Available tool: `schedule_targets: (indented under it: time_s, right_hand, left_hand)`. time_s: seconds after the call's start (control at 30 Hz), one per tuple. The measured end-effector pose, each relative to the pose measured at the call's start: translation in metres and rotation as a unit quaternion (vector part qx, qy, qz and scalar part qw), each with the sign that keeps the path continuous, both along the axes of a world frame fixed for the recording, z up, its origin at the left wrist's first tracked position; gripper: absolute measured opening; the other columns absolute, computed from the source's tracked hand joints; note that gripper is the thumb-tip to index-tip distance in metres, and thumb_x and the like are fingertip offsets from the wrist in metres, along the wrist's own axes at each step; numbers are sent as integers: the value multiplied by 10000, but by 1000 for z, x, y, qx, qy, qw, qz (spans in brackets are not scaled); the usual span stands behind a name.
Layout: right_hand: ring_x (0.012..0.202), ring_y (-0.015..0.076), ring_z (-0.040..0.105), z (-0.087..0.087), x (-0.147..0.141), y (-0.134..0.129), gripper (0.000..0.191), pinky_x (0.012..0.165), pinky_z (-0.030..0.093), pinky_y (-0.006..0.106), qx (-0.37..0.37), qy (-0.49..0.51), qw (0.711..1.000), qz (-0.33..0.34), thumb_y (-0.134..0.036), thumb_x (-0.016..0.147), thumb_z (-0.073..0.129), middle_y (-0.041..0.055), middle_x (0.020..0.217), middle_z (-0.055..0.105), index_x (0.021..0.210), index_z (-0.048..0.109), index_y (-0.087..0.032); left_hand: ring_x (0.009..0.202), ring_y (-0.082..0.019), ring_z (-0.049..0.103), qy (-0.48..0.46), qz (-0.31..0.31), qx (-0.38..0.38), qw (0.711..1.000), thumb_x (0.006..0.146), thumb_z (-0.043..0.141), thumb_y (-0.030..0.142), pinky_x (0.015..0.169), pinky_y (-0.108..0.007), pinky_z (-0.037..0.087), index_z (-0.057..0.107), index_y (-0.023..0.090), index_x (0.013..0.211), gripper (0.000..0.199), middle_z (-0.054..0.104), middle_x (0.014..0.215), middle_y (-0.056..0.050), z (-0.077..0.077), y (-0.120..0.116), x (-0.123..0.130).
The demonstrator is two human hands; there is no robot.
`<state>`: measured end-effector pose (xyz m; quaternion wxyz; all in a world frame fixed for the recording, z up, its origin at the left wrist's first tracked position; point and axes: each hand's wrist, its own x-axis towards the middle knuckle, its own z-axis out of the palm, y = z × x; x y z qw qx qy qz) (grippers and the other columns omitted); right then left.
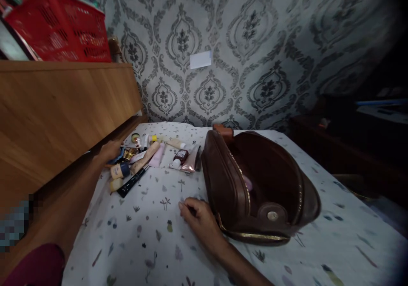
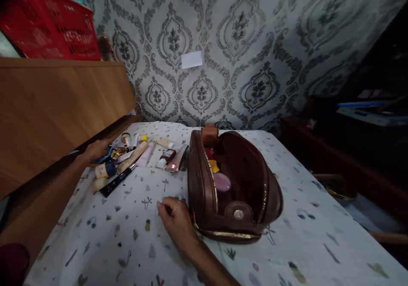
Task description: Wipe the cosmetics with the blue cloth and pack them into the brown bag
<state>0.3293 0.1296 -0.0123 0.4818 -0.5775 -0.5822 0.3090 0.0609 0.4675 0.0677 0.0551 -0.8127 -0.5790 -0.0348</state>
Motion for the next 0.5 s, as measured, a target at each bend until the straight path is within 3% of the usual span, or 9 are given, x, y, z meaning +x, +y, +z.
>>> schedule_targets:
  time_s: [0.1, 0.27, 0.4, 0.5]
  right_hand:
    - [573, 125, 450, 1, 0, 0, 379, 565, 310, 251, -5, -6, 1000, 0, -414, 887, 439, -20, 559, 470, 573, 447, -201]
    - [555, 120, 447, -2, -1, 0, 384, 550, 301, 248, 3, -5, 1000, -3, -416, 884, 458, -25, 546, 466, 566, 458, -199]
    - [554, 122, 444, -2, -1, 1, 380, 548, 305, 248, -2, -4, 1000, -5, -418, 879, 458, -25, 545, 462, 568, 465, -200]
    - [556, 126, 451, 1, -1, 1, 383, 552, 309, 252, -6, -7, 1000, -1, -423, 875, 450, -20, 545, 469, 564, 466, -201]
  left_hand:
    - [1212, -379, 546, 3, -7, 14, 1000, 729, 552, 147, 904, -423, 479, 696, 199, 1126, 426, 630, 1294, -151, -4, -11, -5]
    - [1188, -350, 556, -38, -2, 17, 999, 783, 521, 225, 900, -402, 475, 705, 221, 1103, 369, 642, 1259, -133, -10, -16, -11]
    - [933, -282, 652, -108, 36, -3, 993, 821, 499, 287, 762, -335, 485, 702, 229, 964, 255, 716, 969, -94, -13, -3, -8]
    - [732, -231, 626, -176, 59, -22, 982, 784, 537, 295, 646, -297, 457, 658, 224, 791, 140, 663, 720, -39, -15, 7, -4]
